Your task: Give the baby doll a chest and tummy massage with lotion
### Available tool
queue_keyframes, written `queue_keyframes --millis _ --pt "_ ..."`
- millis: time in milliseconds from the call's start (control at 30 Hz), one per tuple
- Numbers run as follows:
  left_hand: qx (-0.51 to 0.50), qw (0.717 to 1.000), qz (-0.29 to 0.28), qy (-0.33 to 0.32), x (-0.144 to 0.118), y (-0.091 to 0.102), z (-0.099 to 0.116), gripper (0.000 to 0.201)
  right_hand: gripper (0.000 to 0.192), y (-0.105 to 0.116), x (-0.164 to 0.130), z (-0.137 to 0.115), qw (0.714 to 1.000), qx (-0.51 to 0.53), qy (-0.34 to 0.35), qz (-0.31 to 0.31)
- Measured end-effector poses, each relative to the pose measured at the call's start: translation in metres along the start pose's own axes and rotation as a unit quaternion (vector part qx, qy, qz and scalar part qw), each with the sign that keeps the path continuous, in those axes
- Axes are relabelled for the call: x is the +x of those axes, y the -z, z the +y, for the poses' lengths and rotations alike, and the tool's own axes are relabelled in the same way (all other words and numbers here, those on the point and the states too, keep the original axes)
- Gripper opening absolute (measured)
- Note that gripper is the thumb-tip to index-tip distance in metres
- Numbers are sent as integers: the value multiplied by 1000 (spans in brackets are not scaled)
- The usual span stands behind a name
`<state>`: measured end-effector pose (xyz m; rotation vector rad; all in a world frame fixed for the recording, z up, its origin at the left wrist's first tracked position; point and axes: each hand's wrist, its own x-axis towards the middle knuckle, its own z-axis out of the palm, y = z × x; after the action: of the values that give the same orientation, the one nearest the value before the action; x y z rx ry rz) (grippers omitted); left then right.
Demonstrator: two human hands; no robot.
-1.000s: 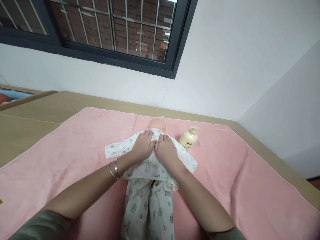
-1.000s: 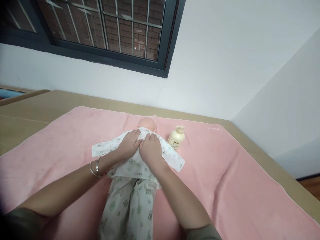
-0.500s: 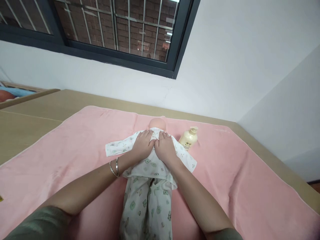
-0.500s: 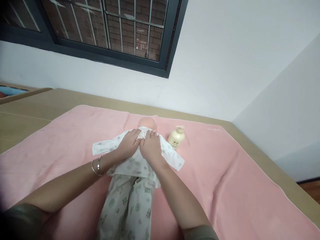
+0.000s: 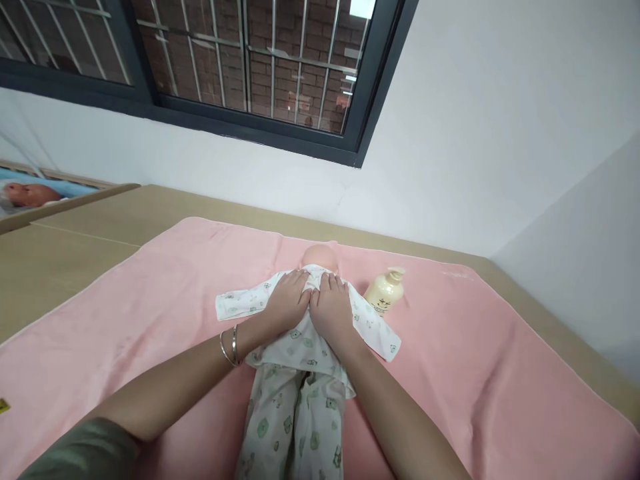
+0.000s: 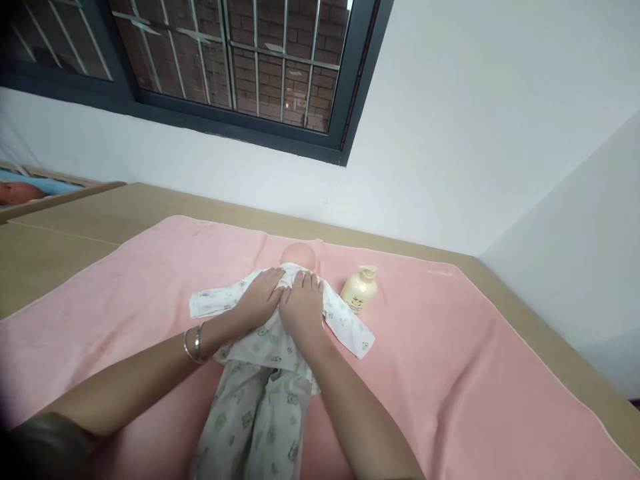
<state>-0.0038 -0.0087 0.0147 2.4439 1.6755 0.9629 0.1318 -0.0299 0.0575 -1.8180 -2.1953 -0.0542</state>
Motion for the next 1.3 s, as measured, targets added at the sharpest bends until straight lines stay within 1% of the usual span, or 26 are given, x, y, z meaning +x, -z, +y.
queue_keyframes --millis 133,267,467,533,600,700,767,833,900,1000,1100,1200,1300 --pt "2 1000 -5 -3 1 5 2 46 54 1 2 -1 1000 -1 3 -14" --pt "3 1000 -14 -3 1 10 5 46 53 0 4 -2 1000 1 4 -8" --pt "-8 1000 -1 3 1 13 5 43 54 1 5 -3 1000 -4 5 -15" --pt "-2 1000 -2 2 1 14 6 43 55 4 7 2 1000 10 14 -24" --pt "12 1000 1 5 0 13 8 44 58 7 11 11 998 40 17 -45" --pt "45 999 20 21 -5 11 14 45 64 11 18 26 992 91 -2 -82" --pt "64 997 32 34 -8 10 18 44 65 12 20 30 991 97 -12 -90" --pt "73 996 37 40 -9 11 21 43 64 13 18 27 994 72 -14 -80" --pt "62 997 29 42 -7 14 20 40 60 14 11 18 997 26 -17 -65" --pt "-3 999 1 48 2 20 13 33 56 18 -4 -1 998 -35 -23 -56" --pt "-75 996 -20 50 11 23 3 31 56 21 -18 -15 996 -60 -10 -62" --pt "-76 996 -31 46 13 19 0 35 57 19 -19 -14 997 -45 16 -65" --pt "-30 999 -19 33 6 11 5 40 55 15 -6 3 998 5 35 -59"
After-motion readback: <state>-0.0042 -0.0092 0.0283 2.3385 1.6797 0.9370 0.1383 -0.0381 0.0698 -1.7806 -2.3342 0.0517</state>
